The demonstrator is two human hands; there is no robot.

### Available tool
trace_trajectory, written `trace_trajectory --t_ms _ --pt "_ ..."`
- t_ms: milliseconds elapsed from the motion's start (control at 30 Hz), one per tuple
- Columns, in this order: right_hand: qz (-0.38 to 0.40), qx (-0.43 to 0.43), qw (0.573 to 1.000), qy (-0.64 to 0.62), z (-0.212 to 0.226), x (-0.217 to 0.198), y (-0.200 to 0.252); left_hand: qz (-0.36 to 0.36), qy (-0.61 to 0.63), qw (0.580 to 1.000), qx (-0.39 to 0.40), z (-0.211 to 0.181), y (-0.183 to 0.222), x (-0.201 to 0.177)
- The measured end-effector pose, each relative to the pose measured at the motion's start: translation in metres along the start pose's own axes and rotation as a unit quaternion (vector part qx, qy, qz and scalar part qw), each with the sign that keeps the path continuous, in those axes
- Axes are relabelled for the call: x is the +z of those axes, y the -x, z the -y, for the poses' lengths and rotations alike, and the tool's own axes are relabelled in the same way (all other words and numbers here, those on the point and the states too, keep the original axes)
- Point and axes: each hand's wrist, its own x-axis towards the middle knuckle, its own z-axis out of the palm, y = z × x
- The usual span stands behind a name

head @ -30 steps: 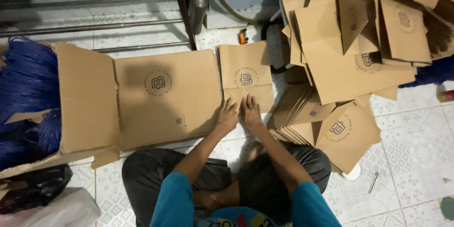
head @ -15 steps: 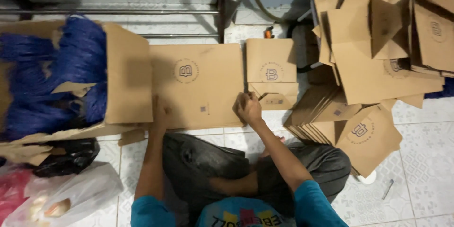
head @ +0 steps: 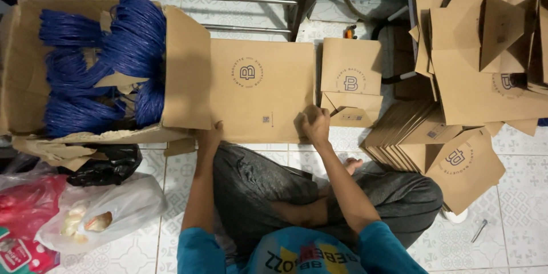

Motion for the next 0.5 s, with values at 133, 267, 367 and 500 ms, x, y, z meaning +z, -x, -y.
trace_trajectory --t_ms 133,267,367,500 --pt "0.008 0.044 0.995 -0.083 0.035 -0.019 -0.006 -0.016 0.078 0.997 -0.005 -0.02 0.015 -0.018" --pt "0.045 0.067 0.99 -0.111 -0.021 0.017 -0.04 -0.036 0.038 0.998 -0.019 -0.021 0.012 -0.014" --pt "0.06 0.038 0.993 -0.095 0.0 0.006 -0.043 -0.054 0.003 0.999 -0.005 -0.038 0.024 -0.031" --pt "0.041 -0.063 0.993 -0.095 0.075 -0.039 -0.026 -0.13 0.023 0.989 0.072 -0.064 0.045 -0.057"
